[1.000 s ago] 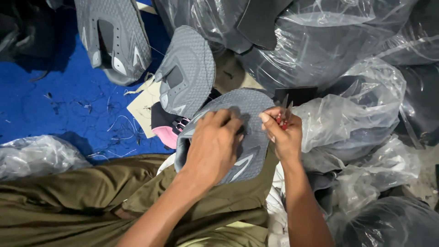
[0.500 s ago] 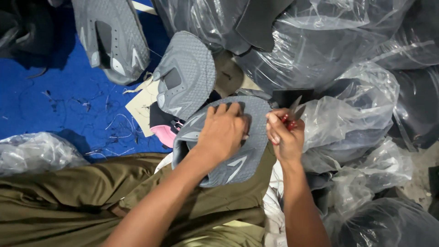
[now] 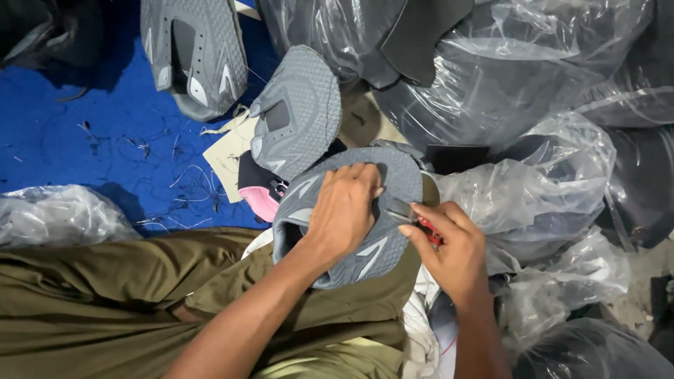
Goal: The person trims excess material and threads from shoe upper components.
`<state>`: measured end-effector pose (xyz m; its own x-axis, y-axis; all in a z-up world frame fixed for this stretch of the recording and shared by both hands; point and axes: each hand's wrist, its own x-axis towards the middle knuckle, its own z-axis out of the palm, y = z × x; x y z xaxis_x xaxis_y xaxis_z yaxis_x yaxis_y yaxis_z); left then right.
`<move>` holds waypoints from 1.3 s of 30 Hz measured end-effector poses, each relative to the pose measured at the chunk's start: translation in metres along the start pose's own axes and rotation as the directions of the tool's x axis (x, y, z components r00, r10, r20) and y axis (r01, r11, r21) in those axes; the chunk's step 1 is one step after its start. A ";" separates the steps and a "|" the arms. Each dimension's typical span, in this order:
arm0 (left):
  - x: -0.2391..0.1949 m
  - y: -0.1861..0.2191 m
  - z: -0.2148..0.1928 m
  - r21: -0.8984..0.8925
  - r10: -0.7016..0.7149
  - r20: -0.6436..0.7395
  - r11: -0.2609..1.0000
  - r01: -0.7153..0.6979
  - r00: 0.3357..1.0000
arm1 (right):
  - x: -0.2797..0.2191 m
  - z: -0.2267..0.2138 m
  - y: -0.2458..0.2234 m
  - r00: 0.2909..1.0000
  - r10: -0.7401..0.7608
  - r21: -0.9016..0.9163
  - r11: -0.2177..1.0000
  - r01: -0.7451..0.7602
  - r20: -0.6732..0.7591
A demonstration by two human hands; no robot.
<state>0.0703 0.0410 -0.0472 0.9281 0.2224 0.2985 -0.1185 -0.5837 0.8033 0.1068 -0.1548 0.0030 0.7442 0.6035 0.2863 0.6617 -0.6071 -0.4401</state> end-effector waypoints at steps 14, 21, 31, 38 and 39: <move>-0.009 0.012 -0.006 0.088 0.105 -0.084 0.991 -0.097 0.991 | 0.030 0.006 -0.028 0.999 -0.044 -0.120 0.992 0.043 -0.006; -0.013 0.010 -0.003 0.114 0.122 -0.039 0.987 -0.117 0.992 | 0.032 0.015 -0.017 0.996 -0.067 -0.168 0.983 0.075 0.052; -0.012 0.003 -0.001 -0.030 0.040 -0.100 0.999 -0.043 0.994 | 0.027 0.022 -0.018 1.000 -0.023 -0.096 0.995 0.024 0.001; -0.012 0.000 -0.002 -0.348 -0.223 -0.168 0.925 0.154 0.960 | 0.023 0.021 -0.020 0.999 0.037 -0.175 0.984 -0.036 0.004; -0.010 0.002 -0.005 -0.485 -0.364 -0.103 0.831 0.272 0.926 | 0.024 0.018 -0.023 1.000 0.021 -0.178 0.984 -0.022 -0.008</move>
<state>0.0589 0.0412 -0.0460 0.8658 0.4989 0.0377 -0.0170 -0.0460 0.9988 0.1076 -0.1174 0.0047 0.7587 0.5866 0.2833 0.6508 -0.7026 -0.2879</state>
